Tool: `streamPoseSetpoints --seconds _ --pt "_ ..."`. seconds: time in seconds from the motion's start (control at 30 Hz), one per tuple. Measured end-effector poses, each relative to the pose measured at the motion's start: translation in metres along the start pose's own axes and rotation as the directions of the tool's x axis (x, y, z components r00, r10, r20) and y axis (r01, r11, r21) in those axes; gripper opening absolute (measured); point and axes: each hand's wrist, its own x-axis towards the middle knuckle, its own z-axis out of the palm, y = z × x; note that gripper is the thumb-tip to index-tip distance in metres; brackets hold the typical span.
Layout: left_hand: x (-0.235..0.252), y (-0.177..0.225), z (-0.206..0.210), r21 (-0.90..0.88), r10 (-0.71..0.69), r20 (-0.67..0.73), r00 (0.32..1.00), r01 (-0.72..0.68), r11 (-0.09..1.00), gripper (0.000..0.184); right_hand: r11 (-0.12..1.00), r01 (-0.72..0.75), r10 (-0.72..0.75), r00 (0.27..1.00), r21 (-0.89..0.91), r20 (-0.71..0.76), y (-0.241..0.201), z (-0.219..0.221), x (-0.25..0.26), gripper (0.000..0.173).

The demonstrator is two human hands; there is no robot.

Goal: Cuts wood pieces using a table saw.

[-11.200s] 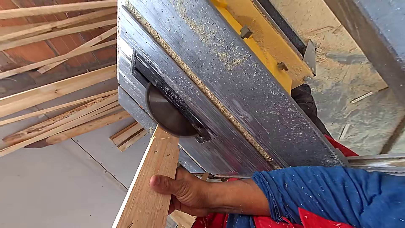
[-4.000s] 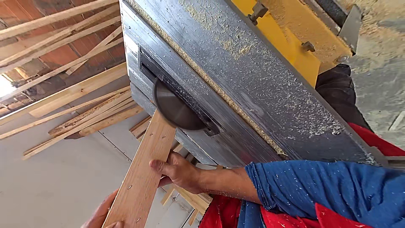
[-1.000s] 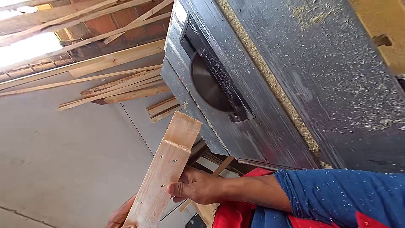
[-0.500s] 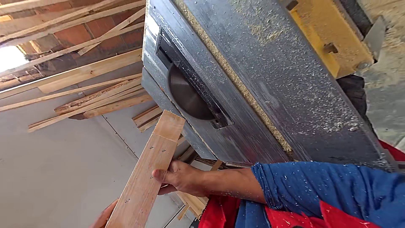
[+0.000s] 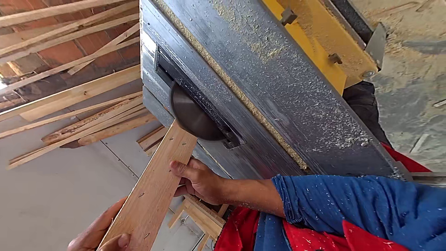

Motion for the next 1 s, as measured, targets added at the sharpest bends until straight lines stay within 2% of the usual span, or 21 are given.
streamPoseSetpoints --seconds 0.17,0.27,0.33,0.4,0.5,0.6,0.67,0.83,1.0 --pt "0.004 0.008 0.004 0.014 0.035 0.01 0.999 -0.035 0.999 0.045 0.999 0.029 -0.029 0.999 -0.013 -0.016 -0.001 0.0 -0.002 0.026" --pt "-0.002 0.006 0.012 0.039 0.099 -0.065 0.993 -0.097 0.995 0.038 0.998 0.047 -0.048 0.998 -0.033 -0.037 0.001 0.005 -0.005 0.029" --pt "-0.012 0.014 0.017 0.063 0.072 -0.116 0.991 -0.065 0.996 0.028 0.997 0.031 -0.033 0.999 -0.074 -0.023 0.009 0.012 -0.012 0.033" --pt "-0.033 0.018 0.017 -0.01 -0.037 -0.102 0.994 0.036 0.999 0.027 0.992 -0.014 0.02 0.999 -0.122 0.045 0.02 0.019 -0.02 0.039" --pt "-0.09 -0.007 0.01 -0.13 -0.191 -0.053 0.98 0.183 0.975 0.045 0.968 -0.09 0.14 0.968 -0.234 0.208 0.039 0.023 -0.025 0.048" --pt "-0.146 -0.037 0.023 -0.178 -0.183 -0.128 0.975 0.159 0.971 0.04 0.947 -0.064 0.171 0.93 -0.314 0.324 0.058 0.016 -0.019 0.048" --pt "-0.166 -0.051 0.036 -0.207 -0.144 -0.143 0.979 0.113 0.972 0.036 0.939 -0.082 0.196 0.926 -0.333 0.324 0.066 0.007 -0.017 0.049" --pt "-0.158 -0.049 0.065 -0.297 -0.239 -0.089 0.967 0.203 0.933 0.03 0.902 -0.206 0.305 0.926 -0.38 0.222 0.065 -0.008 -0.019 0.054" --pt "-0.15 -0.047 0.079 -0.344 -0.292 -0.119 0.949 0.237 0.909 0.015 0.874 -0.197 0.321 0.92 -0.443 0.224 0.058 -0.011 -0.022 0.053"
